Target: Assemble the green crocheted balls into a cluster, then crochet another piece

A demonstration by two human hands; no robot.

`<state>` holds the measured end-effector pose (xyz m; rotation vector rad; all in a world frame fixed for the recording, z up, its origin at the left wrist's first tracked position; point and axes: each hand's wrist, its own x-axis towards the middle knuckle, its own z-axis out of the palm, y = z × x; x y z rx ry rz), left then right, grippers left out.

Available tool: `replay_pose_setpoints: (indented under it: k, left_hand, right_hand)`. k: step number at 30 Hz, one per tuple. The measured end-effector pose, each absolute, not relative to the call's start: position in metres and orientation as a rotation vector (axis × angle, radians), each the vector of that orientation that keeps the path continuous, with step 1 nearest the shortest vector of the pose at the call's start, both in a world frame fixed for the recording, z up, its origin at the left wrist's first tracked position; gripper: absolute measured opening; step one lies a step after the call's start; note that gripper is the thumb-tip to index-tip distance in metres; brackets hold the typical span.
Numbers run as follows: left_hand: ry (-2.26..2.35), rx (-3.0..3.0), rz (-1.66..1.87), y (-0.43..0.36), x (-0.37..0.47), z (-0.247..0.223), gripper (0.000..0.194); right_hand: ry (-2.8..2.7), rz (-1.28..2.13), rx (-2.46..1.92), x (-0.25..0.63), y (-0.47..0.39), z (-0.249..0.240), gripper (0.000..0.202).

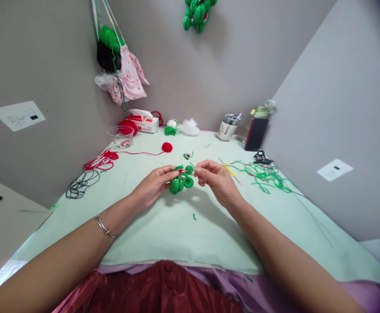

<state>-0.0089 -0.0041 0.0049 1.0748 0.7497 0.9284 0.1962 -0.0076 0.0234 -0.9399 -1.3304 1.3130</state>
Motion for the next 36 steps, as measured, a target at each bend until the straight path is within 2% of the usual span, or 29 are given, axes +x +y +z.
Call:
replay_pose_setpoints:
  k: [5,25,36]
  left_hand:
    - [0.701,1.051,0.953,-0.0044,-0.0097,0.0058,0.02]
    - [0.711,1.072,0.975,-0.0049,-0.0103,0.007,0.02]
    - [0.579,1.069,0.878,-0.0048,-0.0113,0.0099,0.022]
  right_hand:
    - [-1.4,1.191,-0.991,0.1958,-0.0085,0.0239,0.018]
    - [-1.433,1.075,-1.035,0.1952,-0.0091,0.0251,0.017]
    - [-1.398,1.321,-0.981,0.198,-0.0056,0.0231,0.021]
